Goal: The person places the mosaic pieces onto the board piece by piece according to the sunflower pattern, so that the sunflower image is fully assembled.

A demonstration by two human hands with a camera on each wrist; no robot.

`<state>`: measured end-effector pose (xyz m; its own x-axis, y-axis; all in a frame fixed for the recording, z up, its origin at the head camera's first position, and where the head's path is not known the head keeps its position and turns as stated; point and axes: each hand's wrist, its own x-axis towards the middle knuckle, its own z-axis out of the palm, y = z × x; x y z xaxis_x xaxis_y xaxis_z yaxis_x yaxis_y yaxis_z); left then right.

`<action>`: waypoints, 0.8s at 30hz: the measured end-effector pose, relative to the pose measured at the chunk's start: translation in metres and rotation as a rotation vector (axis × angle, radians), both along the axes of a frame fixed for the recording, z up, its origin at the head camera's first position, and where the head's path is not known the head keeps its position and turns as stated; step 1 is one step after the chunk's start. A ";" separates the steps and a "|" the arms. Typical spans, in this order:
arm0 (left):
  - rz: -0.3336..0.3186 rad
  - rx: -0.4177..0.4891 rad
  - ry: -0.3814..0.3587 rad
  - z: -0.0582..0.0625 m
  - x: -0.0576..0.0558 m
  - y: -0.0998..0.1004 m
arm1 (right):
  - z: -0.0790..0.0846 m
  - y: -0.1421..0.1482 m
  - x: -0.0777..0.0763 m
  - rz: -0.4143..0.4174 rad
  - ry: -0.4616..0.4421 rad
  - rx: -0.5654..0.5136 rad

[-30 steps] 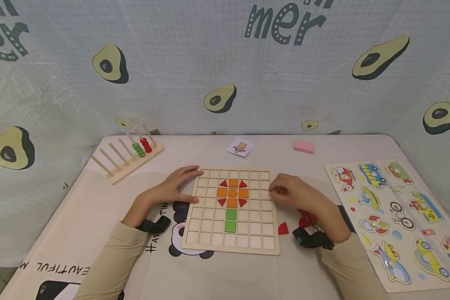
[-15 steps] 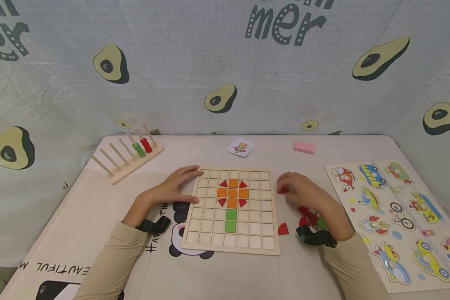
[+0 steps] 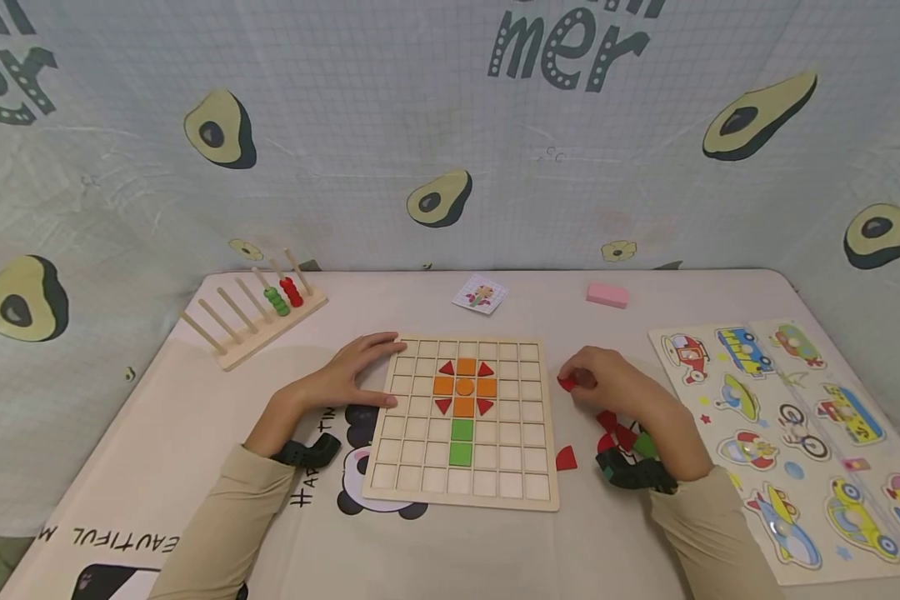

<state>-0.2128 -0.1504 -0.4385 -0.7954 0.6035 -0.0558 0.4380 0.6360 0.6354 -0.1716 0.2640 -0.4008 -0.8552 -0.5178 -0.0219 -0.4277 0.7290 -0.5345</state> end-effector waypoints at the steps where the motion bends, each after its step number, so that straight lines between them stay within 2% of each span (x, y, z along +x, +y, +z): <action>1: 0.000 0.001 0.000 0.000 0.000 0.000 | 0.001 0.000 0.000 0.003 -0.006 0.000; 6: 0.002 -0.001 0.000 0.000 0.000 0.000 | 0.002 0.002 0.001 0.011 -0.036 0.002; 14: 0.008 -0.009 -0.003 0.001 0.001 0.001 | -0.001 0.004 0.000 0.046 0.034 -0.019; 20: 0.008 -0.007 -0.005 0.002 0.002 0.001 | 0.000 -0.001 0.000 0.029 -0.017 -0.013; 24: 0.007 -0.001 -0.008 0.002 0.002 0.001 | -0.002 -0.003 -0.001 0.035 -0.001 0.010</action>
<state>-0.2110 -0.1499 -0.4363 -0.7990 0.5980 -0.0629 0.4285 0.6396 0.6382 -0.1725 0.2614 -0.4024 -0.8366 -0.5471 -0.0281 -0.4524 0.7190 -0.5276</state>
